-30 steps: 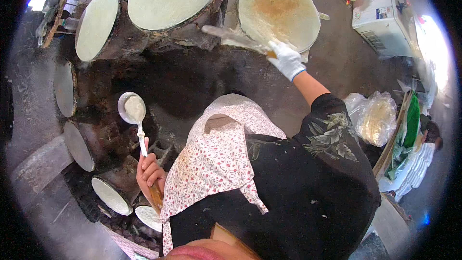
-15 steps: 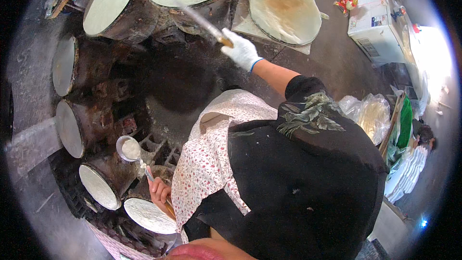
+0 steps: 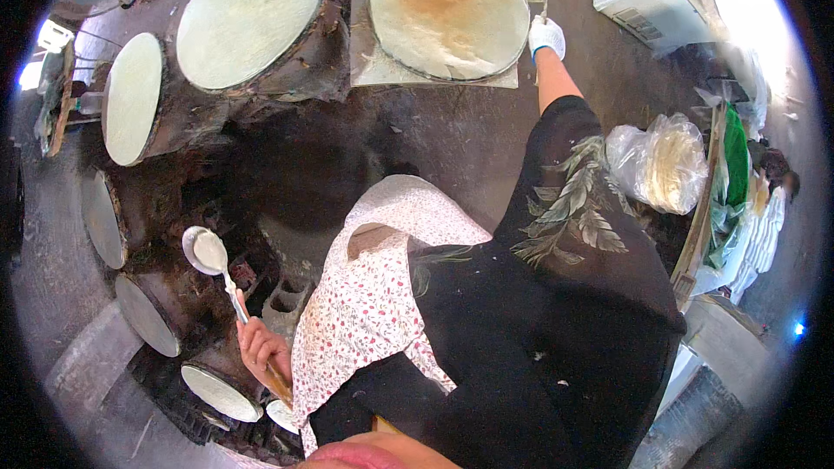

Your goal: The person ladles batter onto hot round griddles and spreads it into thin crepes using a wooden spreader. They flip the crepes, remove finished ones, and place them on a nearby surface while continuing to cook additional crepes on multiple griddles.

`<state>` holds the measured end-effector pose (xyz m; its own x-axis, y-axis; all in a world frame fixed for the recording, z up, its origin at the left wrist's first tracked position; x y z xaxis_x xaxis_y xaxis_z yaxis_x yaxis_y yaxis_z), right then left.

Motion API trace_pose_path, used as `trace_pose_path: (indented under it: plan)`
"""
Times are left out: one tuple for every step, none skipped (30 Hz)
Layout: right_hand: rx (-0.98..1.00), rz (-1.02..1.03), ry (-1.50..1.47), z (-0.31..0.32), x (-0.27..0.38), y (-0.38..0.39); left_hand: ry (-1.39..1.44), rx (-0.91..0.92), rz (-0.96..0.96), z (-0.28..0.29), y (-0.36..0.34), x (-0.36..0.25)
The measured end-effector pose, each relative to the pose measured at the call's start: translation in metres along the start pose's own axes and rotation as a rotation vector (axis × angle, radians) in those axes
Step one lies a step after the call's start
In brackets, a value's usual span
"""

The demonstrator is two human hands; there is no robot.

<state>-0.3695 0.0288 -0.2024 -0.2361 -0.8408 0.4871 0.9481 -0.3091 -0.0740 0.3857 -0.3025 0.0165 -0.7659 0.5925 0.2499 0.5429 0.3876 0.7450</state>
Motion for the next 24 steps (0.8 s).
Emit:
trace_pose_path:
  plan:
    - [0.073, -0.150, -0.139, -0.009, -0.014, -0.008, 0.007, 0.003, 0.012, -0.006, -0.003, 0.001]
    - [0.081, -0.209, -0.224, -0.015, -0.021, -0.014, -0.023, -0.007, 0.018, -0.010, -0.006, 0.003]
    - [0.068, -0.195, -0.216, -0.017, -0.027, -0.017, -0.037, -0.014, 0.016, -0.015, -0.008, 0.005]
    - [0.086, -0.171, -0.221, -0.022, -0.027, -0.019, -0.049, -0.021, 0.012, -0.018, -0.010, 0.006]
    - [0.116, -0.170, -0.244, -0.027, -0.031, -0.017, -0.075, -0.023, 0.037, -0.023, -0.012, 0.011]
    - [0.053, -0.109, -0.181, -0.025, -0.031, -0.018, -0.094, -0.025, 0.055, -0.026, -0.013, 0.014]
    - [0.053, -0.118, -0.247, -0.027, -0.033, -0.015, -0.102, -0.036, 0.061, -0.028, -0.014, 0.016]
    - [0.054, -0.125, -0.315, -0.028, -0.033, -0.012, -0.120, -0.040, 0.058, -0.030, -0.015, 0.017]
    - [0.033, -0.149, -0.374, -0.028, -0.033, -0.009, -0.142, -0.046, 0.061, -0.032, -0.017, 0.017]
    - [0.050, -0.196, -0.430, -0.031, -0.035, -0.006, -0.163, -0.049, 0.064, -0.032, -0.017, 0.017]
    - [0.103, -0.183, -0.418, -0.034, -0.030, -0.002, -0.176, -0.037, 0.071, -0.033, -0.019, 0.016]
    - [0.125, -0.166, -0.415, -0.034, -0.025, 0.003, -0.183, -0.036, 0.060, -0.032, -0.020, 0.014]
    - [0.179, -0.162, -0.410, -0.035, -0.018, 0.008, -0.186, -0.035, 0.055, -0.031, -0.022, 0.011]
    - [0.251, -0.158, -0.478, -0.035, -0.008, 0.014, -0.190, -0.021, 0.060, -0.030, -0.024, 0.009]
    - [0.204, -0.095, -0.478, -0.023, 0.005, 0.017, -0.185, -0.023, 0.048, -0.027, -0.027, 0.006]
    - [0.191, -0.017, -0.480, -0.010, 0.022, 0.022, -0.190, -0.007, 0.043, -0.026, -0.029, 0.003]
    - [0.166, 0.035, -0.482, 0.005, 0.039, 0.027, -0.214, 0.011, 0.058, -0.024, -0.031, 0.003]
    - [0.160, 0.081, -0.525, 0.024, 0.057, 0.033, -0.228, 0.013, 0.058, -0.022, -0.032, 0.001]
    - [0.127, 0.213, -0.513, 0.045, 0.082, 0.042, -0.227, 0.005, 0.048, -0.019, -0.033, -0.001]
    - [0.156, 0.266, -0.538, 0.066, 0.105, 0.050, -0.236, -0.025, 0.033, -0.014, -0.035, -0.004]
    - [0.181, 0.317, -0.557, 0.087, 0.128, 0.058, -0.228, -0.015, 0.039, -0.013, -0.036, -0.005]
    - [0.182, 0.418, -0.513, 0.109, 0.153, 0.068, -0.212, 0.011, 0.056, -0.011, -0.037, -0.005]
    - [0.173, 0.538, -0.491, 0.130, 0.181, 0.078, -0.186, 0.031, 0.060, -0.011, -0.038, -0.006]
    - [0.106, 0.654, -0.394, 0.151, 0.206, 0.088, -0.184, 0.041, 0.069, -0.007, -0.039, -0.006]
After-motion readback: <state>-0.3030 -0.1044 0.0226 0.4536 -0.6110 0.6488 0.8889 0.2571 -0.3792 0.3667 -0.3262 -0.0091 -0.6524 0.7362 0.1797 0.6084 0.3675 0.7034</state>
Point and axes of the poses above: each hand's wrist, its own y-axis away from the middle knuckle, its own z-axis out of the back of the hand, x = y × z, the point moved 8 cm from there along -y, towards the middle knuckle, and after that the axes turned 13 degrees about -x, right-handed, at the moved point
